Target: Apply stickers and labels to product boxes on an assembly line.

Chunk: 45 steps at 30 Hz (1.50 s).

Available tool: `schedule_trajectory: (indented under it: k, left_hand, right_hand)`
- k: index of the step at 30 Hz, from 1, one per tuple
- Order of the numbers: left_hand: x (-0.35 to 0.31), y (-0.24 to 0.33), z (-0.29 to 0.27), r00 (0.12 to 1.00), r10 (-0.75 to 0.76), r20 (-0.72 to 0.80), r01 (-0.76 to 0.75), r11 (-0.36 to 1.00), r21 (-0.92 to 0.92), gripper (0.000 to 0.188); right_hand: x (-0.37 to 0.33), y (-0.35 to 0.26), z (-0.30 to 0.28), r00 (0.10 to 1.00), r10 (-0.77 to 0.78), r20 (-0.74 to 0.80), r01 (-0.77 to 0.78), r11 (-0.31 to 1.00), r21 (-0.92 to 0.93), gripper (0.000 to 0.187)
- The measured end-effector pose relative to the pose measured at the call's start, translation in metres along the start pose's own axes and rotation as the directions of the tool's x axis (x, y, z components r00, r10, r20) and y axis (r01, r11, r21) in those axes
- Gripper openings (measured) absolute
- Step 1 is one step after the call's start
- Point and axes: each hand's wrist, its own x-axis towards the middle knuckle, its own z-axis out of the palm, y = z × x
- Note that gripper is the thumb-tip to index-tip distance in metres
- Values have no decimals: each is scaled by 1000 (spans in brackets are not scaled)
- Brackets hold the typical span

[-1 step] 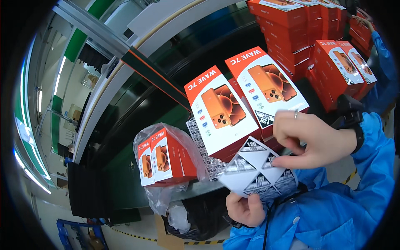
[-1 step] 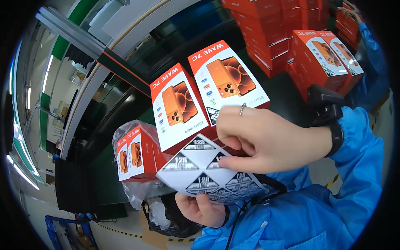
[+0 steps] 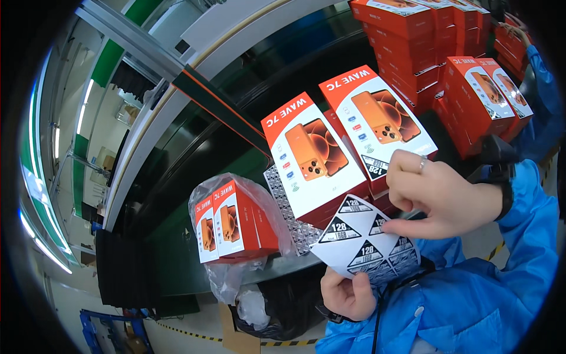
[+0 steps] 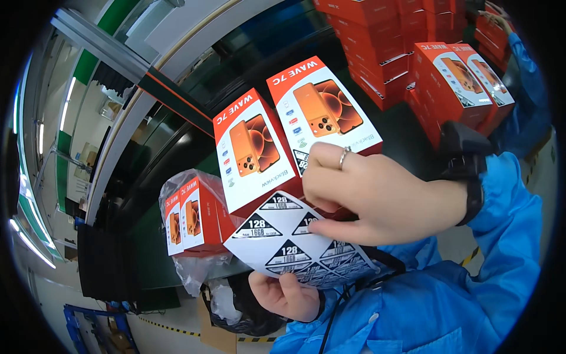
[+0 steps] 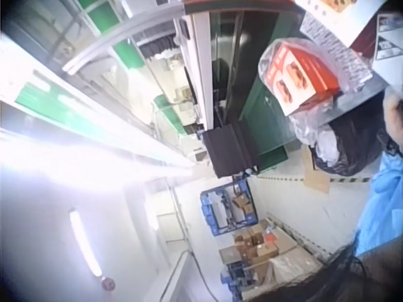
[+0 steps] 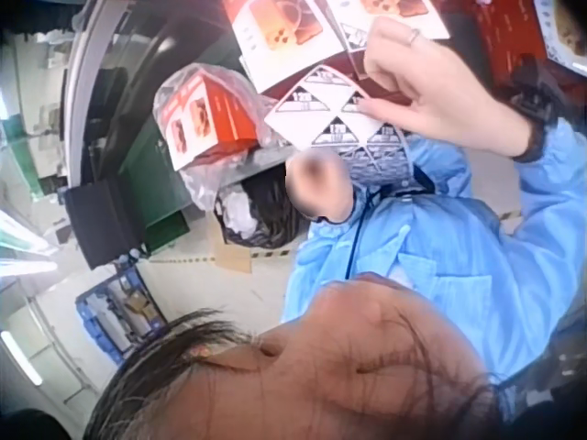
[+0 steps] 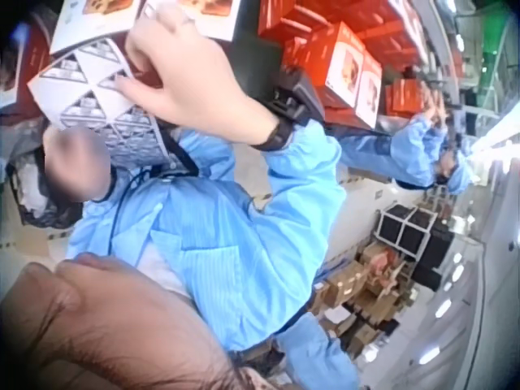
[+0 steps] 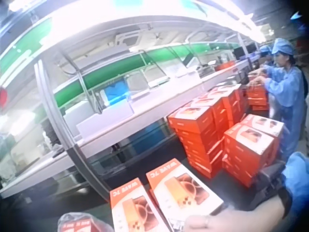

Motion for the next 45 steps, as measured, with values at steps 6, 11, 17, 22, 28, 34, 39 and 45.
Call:
schedule_trajectory:
  k: [6,11,17,22,28,34,39,45]
  left_hand:
    - [-3,5,-3,998,25,62,-26,1000,6,21]
    - [-9,4,-8,1000,25,0,-25,994,108,36]
    - [-7,3,-21,997,70,-22,-63,971,230,31]
    - [8,0,-11,925,379,20,-357,850,387,31]
    - [1,-13,-46,954,220,-204,-71,826,560,35]
    - [-7,-22,-75,962,266,-61,-176,776,606,60]
    - [-4,-27,-76,968,231,-98,-157,861,483,60]
    - [1,-28,-76,969,205,-141,-115,873,473,59]
  right_hand:
    - [-7,-1,28,830,-557,-14,520,783,-341,21]
    - [-6,1,40,853,-522,-16,507,836,-211,21]
    - [5,-5,38,921,-369,126,372,928,4,17]
    - [26,-9,35,931,-257,261,245,967,77,17]
    - [68,-32,9,829,-269,491,312,950,-5,17]
    - [125,-15,-2,873,168,458,-167,985,-44,23]
    - [126,-8,3,844,260,469,-308,951,27,25]
    - [127,-6,4,847,249,470,-289,957,14,20]
